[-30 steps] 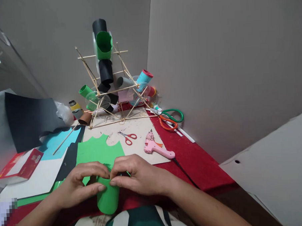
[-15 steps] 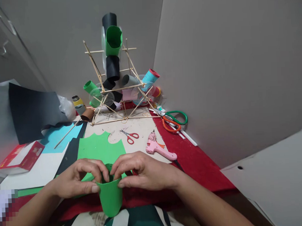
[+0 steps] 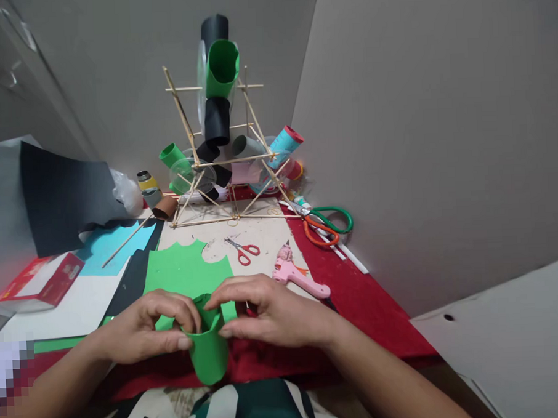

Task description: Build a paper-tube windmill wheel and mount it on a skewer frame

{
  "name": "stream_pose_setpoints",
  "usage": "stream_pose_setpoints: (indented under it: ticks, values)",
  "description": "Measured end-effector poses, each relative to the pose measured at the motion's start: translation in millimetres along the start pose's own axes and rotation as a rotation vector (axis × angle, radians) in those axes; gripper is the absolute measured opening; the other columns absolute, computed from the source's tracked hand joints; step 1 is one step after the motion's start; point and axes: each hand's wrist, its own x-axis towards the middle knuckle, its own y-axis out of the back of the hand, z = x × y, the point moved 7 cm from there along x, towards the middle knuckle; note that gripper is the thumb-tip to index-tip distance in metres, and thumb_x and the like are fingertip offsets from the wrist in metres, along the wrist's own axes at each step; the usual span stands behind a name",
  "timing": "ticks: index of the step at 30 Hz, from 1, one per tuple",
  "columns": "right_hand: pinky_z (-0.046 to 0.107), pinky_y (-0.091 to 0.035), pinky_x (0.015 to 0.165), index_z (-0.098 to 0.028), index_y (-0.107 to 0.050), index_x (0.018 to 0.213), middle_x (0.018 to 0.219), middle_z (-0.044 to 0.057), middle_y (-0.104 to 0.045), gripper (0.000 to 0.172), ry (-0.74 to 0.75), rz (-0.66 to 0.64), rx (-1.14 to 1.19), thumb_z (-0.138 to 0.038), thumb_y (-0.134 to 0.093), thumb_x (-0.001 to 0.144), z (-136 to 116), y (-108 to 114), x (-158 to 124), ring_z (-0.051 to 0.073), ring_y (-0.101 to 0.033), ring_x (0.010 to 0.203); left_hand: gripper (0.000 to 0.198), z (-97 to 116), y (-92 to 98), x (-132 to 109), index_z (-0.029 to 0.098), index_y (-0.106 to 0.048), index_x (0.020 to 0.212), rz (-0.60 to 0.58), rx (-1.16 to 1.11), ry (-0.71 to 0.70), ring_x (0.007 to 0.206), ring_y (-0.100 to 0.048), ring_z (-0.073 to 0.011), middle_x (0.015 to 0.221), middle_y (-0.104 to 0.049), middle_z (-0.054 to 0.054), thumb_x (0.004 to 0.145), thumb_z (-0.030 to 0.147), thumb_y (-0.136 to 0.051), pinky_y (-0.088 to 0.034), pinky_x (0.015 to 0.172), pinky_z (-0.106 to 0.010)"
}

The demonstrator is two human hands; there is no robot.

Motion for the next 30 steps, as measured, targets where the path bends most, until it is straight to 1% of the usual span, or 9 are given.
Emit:
stream_pose_setpoints:
  ticks: [3, 7, 11, 13, 16, 19, 22, 26, 30]
  values:
    - [0.028, -0.050, 0.084, -0.014, -0.071, 0.108, 0.101, 0.010, -0.071, 0.020, -0.023, -0.094, 0.029, -0.024, -0.067, 0.091, 5.0, -4.7, 2.5, 0.017, -0.066, 0.093, 0.012, -1.4, 1.4, 0.3, 0.014, -0.067, 0.081, -0.071, -0.054, 0.025, 0.081, -0.062, -0.0163, 0.093, -0.070, -0.010, 0.087, 0.024, -0.065, -0.049, 0.078, -0.030]
    - [0.024, -0.049, 0.075, -0.012, -0.074, 0.093, 0.089, 0.008, -0.071, 0.013, -0.085, -0.165, 0.055, -0.023, -0.068, 0.089, 11.7, -14.8, 4.1, 0.015, -0.065, 0.081, 0.018, -8.1, 5.3, -0.1, 0.014, -0.065, 0.078, -0.085, -0.039, 0.055, 0.077, -0.059, -0.0153, 0.096, -0.071, -0.010, 0.084, 0.030, -0.067, -0.047, 0.073, -0.029]
    - [0.023, -0.046, 0.073, -0.014, -0.073, 0.091, 0.086, 0.005, -0.068, 0.011, -0.124, -0.133, 0.039, -0.023, -0.067, 0.089, 13.5, -18.3, 2.8, 0.014, -0.062, 0.078, 0.026, -17.5, 2.9, -1.2, 0.014, -0.069, 0.089, -0.057, 0.049, 0.130, 0.064, -0.050, -0.0097, 0.092, -0.069, -0.006, 0.079, 0.038, -0.073, -0.040, 0.059, -0.022]
    - [0.022, -0.045, 0.072, -0.015, -0.072, 0.090, 0.084, 0.003, -0.066, 0.010, -0.136, -0.118, 0.022, -0.024, -0.067, 0.089, 14.0, -19.6, 1.5, 0.013, -0.059, 0.077, 0.028, -17.5, -0.8, -1.2, 0.015, -0.071, 0.095, -0.033, 0.084, 0.135, 0.065, -0.051, -0.0099, 0.088, -0.069, -0.005, 0.080, 0.039, -0.073, -0.039, 0.058, -0.022]
    - [0.020, -0.042, 0.061, -0.015, -0.070, 0.089, 0.077, 0.000, -0.061, 0.013, -0.221, -0.120, 0.039, -0.028, -0.066, 0.088, 19.8, -22.9, -1.5, 0.011, -0.053, 0.066, 0.020, -12.1, -6.7, -0.1, 0.014, -0.073, 0.089, -0.009, 0.088, 0.096, 0.071, -0.056, -0.0126, 0.082, -0.068, -0.005, 0.086, 0.033, -0.067, -0.042, 0.064, -0.023]
    - [0.019, -0.036, 0.052, -0.015, -0.069, 0.092, 0.069, -0.003, -0.055, 0.017, -0.318, -0.134, 0.098, -0.031, -0.066, 0.087, 27.0, -26.7, -4.9, 0.009, -0.047, 0.057, 0.017, -10.0, -8.1, 0.8, 0.013, -0.072, 0.082, 0.013, 0.104, 0.092, 0.067, -0.053, -0.0114, 0.072, -0.064, -0.003, 0.087, 0.028, -0.065, -0.041, 0.063, -0.023]
    - [0.019, -0.035, 0.050, -0.015, -0.068, 0.088, 0.066, -0.004, -0.053, 0.017, -0.344, -0.109, 0.157, -0.031, -0.066, 0.087, 29.2, -27.8, -6.0, 0.009, -0.046, 0.055, 0.016, -10.8, -7.2, 1.1, 0.013, -0.072, 0.083, 0.026, 0.123, 0.102, 0.062, -0.050, -0.0100, 0.069, -0.061, -0.001, 0.086, 0.027, -0.065, -0.038, 0.058, -0.021]
    - [0.019, -0.032, 0.049, -0.014, -0.066, 0.082, 0.065, -0.004, -0.050, 0.017, -0.368, -0.046, 0.208, -0.031, -0.067, 0.084, 29.5, -27.6, -6.2, 0.008, -0.042, 0.054, 0.013, -10.4, -6.3, 1.5, 0.013, -0.073, 0.085, 0.051, 0.144, 0.091, 0.062, -0.051, -0.0099, 0.068, -0.060, -0.001, 0.085, 0.025, -0.066, -0.038, 0.058, -0.021]
    - [0.019, -0.032, 0.049, -0.013, -0.066, 0.080, 0.065, -0.004, -0.049, 0.015, -0.346, 0.002, 0.206, -0.028, -0.067, 0.083, 27.1, -27.8, -5.8, 0.008, -0.042, 0.055, 0.016, -9.9, -7.5, 2.2, 0.014, -0.073, 0.081, 0.072, 0.150, 0.073, 0.060, -0.050, -0.0094, 0.065, -0.058, 0.000, 0.085, 0.027, -0.066, -0.036, 0.055, -0.020]
